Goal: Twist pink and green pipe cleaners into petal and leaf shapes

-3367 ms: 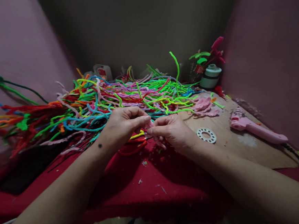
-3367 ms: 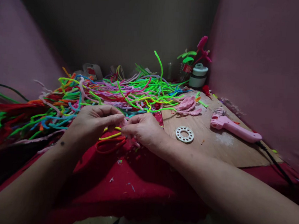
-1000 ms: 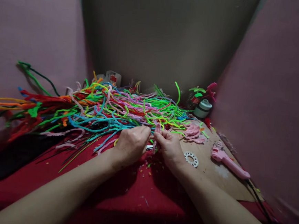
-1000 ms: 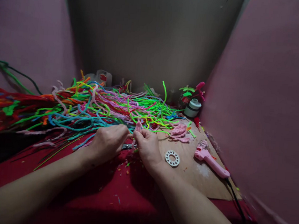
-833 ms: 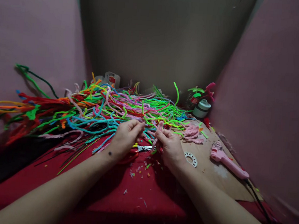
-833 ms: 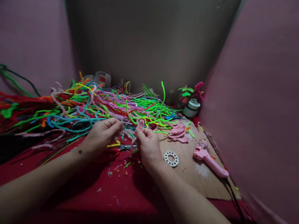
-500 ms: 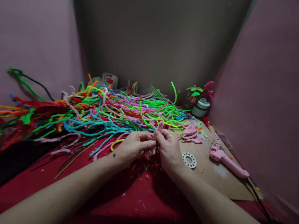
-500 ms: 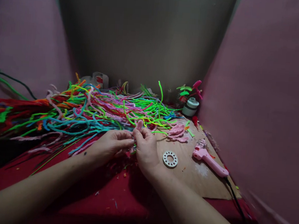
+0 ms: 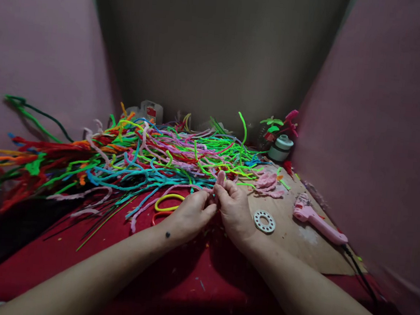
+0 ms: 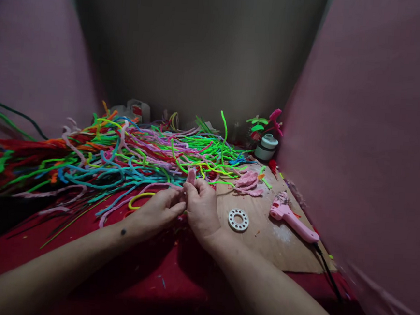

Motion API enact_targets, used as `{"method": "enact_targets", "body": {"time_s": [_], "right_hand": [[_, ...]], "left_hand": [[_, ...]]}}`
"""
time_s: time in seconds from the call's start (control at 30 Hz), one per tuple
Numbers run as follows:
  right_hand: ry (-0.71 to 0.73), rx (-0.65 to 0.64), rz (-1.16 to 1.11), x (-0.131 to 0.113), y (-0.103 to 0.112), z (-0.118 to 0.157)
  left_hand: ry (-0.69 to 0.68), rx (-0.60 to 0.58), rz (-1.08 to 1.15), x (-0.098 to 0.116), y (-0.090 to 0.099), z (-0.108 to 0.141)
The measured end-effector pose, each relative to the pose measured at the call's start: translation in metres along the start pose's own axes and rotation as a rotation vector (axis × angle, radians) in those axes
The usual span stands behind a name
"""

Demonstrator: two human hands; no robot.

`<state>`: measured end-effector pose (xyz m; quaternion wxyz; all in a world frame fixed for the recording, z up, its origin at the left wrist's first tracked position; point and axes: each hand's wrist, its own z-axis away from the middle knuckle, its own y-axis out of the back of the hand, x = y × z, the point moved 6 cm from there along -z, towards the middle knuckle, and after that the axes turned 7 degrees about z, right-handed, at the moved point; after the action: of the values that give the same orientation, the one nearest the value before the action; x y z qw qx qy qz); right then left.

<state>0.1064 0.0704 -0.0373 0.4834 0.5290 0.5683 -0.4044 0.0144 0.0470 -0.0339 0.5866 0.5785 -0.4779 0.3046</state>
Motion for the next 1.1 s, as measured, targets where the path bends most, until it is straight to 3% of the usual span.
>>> {"method": "enact_targets", "body": {"time_s": [0.17,0.37,0.7,0.77,0.87,0.93,1.1], "right_hand": [[-0.038,0.052,-0.070,0.004,0.009,-0.008],[-0.106,-0.096,-0.148,0.006,0.000,-0.006],[-0.210,-0.283,-0.180,0.006,-0.016,0.009],[-0.227,-0.306,-0.221,0.006,-0.017,0.008],[-0.240,-0.271,-0.233,0.007,-0.016,0.006],[-0.234,-0.243,-0.221,0.007,-0.014,0.005],[-0.229,-0.258,-0.175,0.007,-0.016,0.008]], "left_hand": [[0.171,-0.191,0.132,-0.003,0.004,0.006],[0.052,0.113,0.242,0.016,0.045,0.001],[0.094,0.096,0.193,0.016,0.046,0.000],[0.035,0.101,0.117,0.015,0.046,0.000],[-0.164,0.218,-0.136,0.021,0.048,0.001],[-0.226,0.262,-0.206,0.024,0.047,0.003],[-0.033,0.101,0.049,0.015,0.042,-0.002]]}}
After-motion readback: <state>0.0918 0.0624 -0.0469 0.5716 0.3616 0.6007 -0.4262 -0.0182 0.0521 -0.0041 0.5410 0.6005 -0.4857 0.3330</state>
